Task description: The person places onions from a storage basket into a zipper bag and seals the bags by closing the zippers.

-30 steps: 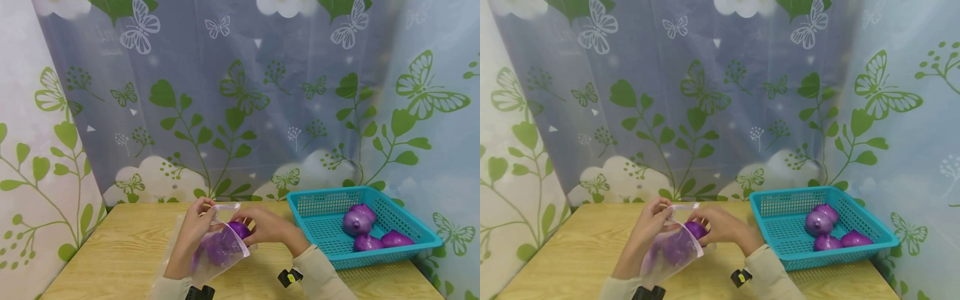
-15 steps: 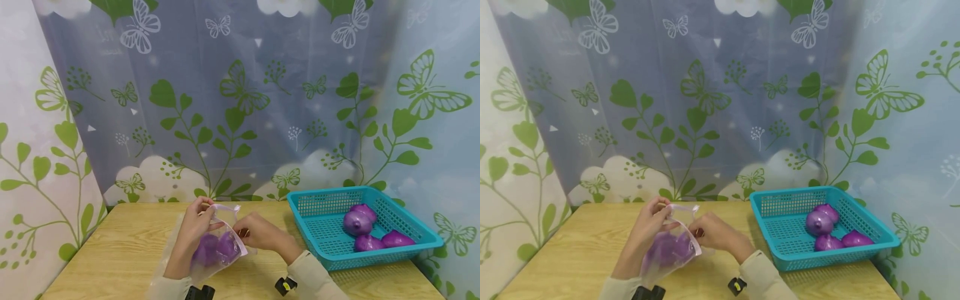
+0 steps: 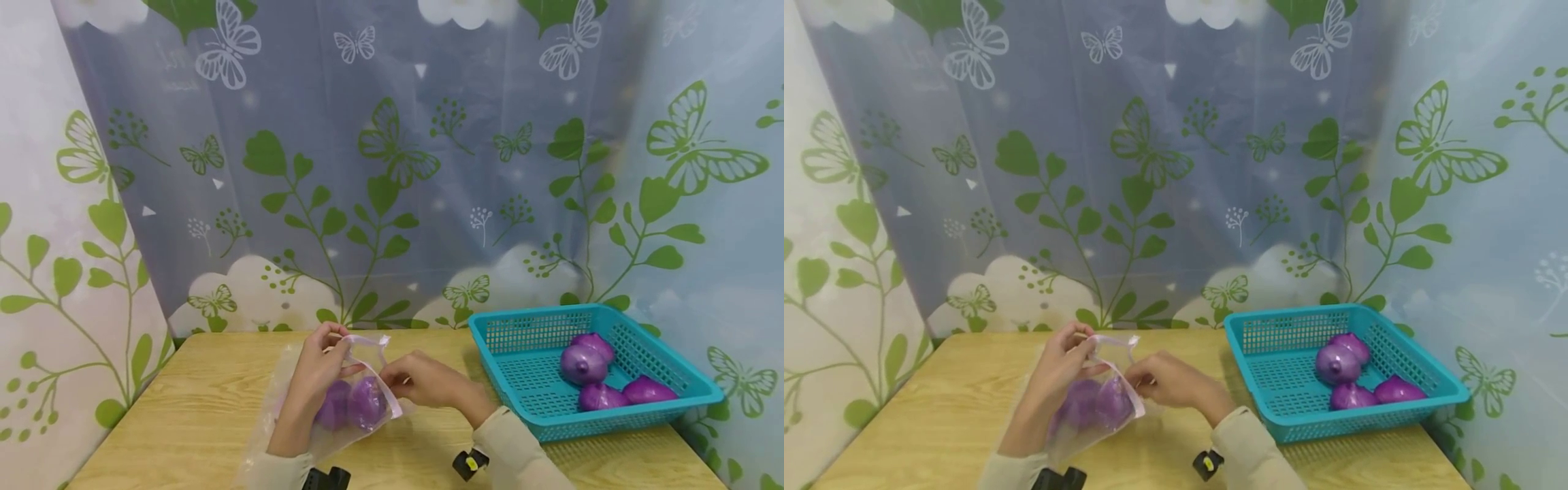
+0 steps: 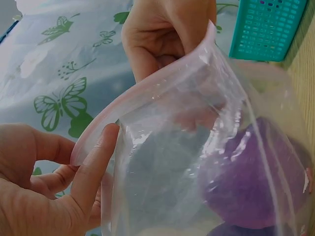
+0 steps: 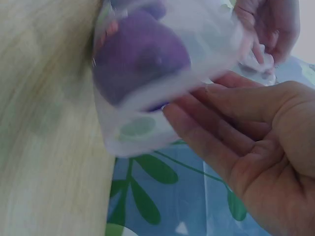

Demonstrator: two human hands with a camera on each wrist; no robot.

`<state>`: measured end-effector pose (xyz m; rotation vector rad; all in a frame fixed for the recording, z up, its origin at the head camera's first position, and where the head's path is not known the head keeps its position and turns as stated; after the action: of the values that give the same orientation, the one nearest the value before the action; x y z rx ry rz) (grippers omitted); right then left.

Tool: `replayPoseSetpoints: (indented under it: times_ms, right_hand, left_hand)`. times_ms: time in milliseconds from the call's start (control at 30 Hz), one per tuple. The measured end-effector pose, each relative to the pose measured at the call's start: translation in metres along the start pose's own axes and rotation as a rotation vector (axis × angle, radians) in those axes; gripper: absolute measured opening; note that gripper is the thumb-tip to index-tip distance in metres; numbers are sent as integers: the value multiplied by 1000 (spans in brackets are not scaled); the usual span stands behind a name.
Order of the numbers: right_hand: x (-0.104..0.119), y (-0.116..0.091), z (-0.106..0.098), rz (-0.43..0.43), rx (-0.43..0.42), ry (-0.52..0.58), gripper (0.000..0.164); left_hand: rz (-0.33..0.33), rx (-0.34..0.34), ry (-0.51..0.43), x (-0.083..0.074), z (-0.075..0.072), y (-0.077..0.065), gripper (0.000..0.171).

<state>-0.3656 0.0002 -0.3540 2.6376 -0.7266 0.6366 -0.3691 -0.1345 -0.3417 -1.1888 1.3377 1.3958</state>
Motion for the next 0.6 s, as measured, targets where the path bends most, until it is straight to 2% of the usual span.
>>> replayPoseSetpoints:
  times_ms: [167,400,600]
  right_hand:
    - [-3,-8,-17,45,0,14,20]
    - [-18,-28,-54,70,-4,-48,23]
    - [-54,-53,-90,228,34,-117,25]
  left_hand:
    - [1,7,-6,0,2,0,11]
    - [-13,10,-11,1,3,-1,13]
    - [-15,7,-11,1,1,-1,14]
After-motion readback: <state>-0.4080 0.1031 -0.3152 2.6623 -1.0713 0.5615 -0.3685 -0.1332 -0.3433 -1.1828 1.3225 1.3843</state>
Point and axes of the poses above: each hand's wrist, its own y-axis towards the middle knuckle, its own z-axis out of the palm, x = y × z, the point moved 10 cm from there along y, towards the middle knuckle, and after that the axes turned 3 degrees about z, right-handed, at the moved point
